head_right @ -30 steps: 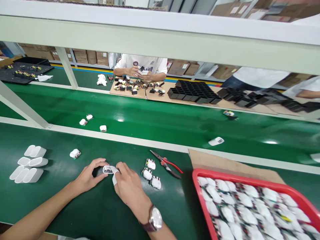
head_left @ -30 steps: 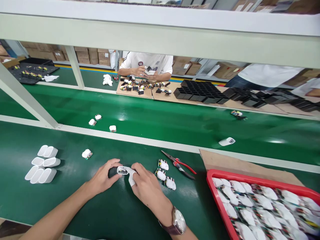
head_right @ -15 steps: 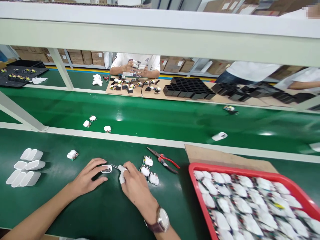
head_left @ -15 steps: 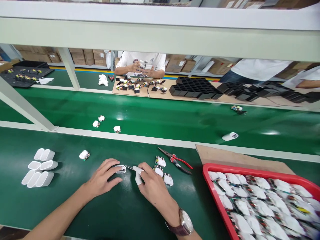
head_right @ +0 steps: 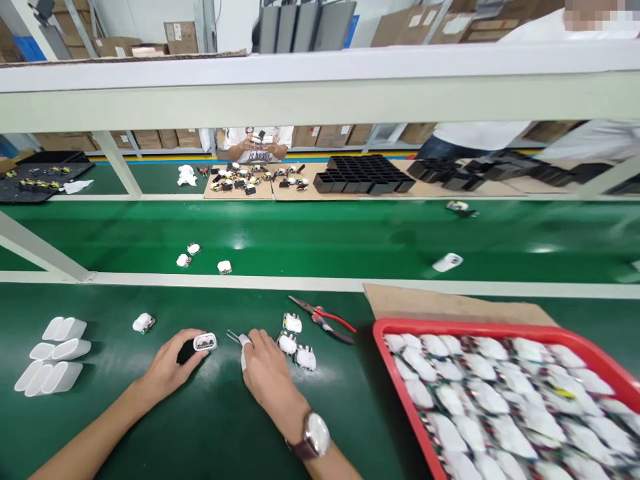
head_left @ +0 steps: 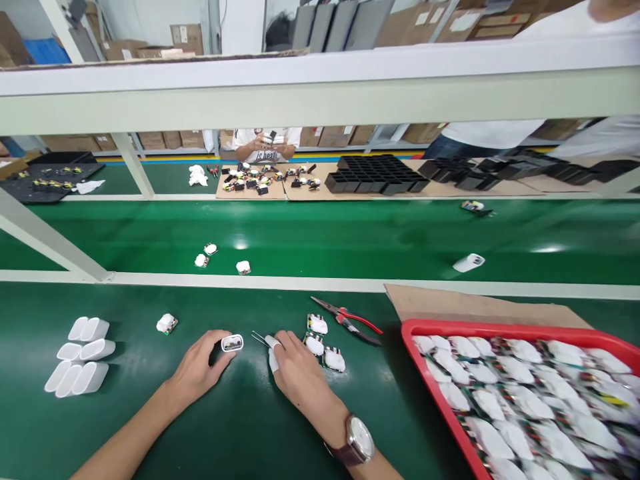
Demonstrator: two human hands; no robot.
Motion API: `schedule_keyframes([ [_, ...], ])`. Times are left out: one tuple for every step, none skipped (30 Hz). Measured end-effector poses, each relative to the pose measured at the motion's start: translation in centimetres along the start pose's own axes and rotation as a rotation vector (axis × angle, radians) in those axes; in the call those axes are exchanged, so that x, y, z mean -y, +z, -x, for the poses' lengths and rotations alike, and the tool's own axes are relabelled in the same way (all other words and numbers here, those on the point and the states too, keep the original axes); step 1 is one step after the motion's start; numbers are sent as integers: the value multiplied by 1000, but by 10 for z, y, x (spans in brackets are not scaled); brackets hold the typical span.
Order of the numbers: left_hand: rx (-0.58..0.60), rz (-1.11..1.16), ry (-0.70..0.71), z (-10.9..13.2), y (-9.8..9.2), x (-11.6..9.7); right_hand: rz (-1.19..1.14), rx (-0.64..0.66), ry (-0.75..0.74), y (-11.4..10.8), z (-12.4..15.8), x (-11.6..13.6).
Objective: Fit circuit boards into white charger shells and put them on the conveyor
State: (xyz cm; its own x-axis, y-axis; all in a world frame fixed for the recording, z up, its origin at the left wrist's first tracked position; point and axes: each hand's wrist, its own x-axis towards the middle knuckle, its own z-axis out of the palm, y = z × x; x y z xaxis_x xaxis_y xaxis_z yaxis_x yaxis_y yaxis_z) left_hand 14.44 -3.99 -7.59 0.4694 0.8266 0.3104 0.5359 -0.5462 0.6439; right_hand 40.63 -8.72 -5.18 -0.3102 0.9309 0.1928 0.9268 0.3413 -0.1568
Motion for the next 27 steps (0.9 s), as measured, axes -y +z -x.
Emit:
schedule_keyframes([
  [-16,-8,-17,-1,0,-1,-45,-19,-19,-3,1,2],
  [-27,-12,-22,-3,-1,-2,-92,-35,-39,-6,1,4],
  [-32,-11,-9,-5,-2,-4,-134,-46,-58,-9,2,6],
  [-31,-5,18,-6,-2,-5,-164,-53,-72,-12,2,9],
  [-23,4,53,-7,-3,-6,-181,-53,-84,-15,1,12],
  [-17,12,89,-8,-3,-6,-184,-49,-94,-18,1,14],
  [-16,18,117,-8,-3,-6,-176,-41,-102,-22,-1,16],
  [-18,22,131,-8,-3,-6,-162,-28,-112,-25,-3,18],
  [-21,24,130,-8,-2,-5,-147,-11,-123,-29,-5,20],
  [-20,27,117,-7,-1,-4,-130,11,-134,-32,-8,22],
  [-19,30,102,-6,0,-3,-114,36,-145,-35,-12,24],
  [-19,36,89,-5,0,-3,-100,65,-157,-38,-16,26],
  [-19,44,80,-5,1,-3,-88,93,-169,-41,-20,28],
  [-23,55,83,-5,1,-3,-77,118,-179,-44,-24,30],
  [-25,65,102,-5,1,-3,-67,139,-186,-47,-28,33],
  [-27,71,133,-5,0,-3,-58,154,-192,-49,-31,35],
  [-31,72,171,-6,-1,-3,-51,165,-196,-51,-34,37],
  [-36,67,207,-7,-2,-3,-47,172,-200,-53,-36,38],
  [-41,59,237,-7,-3,-2,-47,178,-206,-54,-37,39],
  [-46,49,255,-8,-3,-2,-51,179,-210,-55,-36,37],
  [-50,41,261,-8,-4,-2,-60,174,-211,-54,-35,35],
  [-53,37,263,-9,-4,-1,-74,159,-202,-51,-32,31],
  [-52,33,262,-8,-4,-1,-91,132,-182,-48,-28,25],
  [-49,27,259,-8,-4,-1,-106,95,-151,-42,-23,19],
  [-44,19,253,-7,-3,-1,-114,53,-113,-36,-18,12],
  [-35,8,246,-6,-3,-2,-115,12,-73,-29,-12,4],
  [-22,-1,236,-4,-3,-4,-103,-19,-41,-22,-7,-3],
])
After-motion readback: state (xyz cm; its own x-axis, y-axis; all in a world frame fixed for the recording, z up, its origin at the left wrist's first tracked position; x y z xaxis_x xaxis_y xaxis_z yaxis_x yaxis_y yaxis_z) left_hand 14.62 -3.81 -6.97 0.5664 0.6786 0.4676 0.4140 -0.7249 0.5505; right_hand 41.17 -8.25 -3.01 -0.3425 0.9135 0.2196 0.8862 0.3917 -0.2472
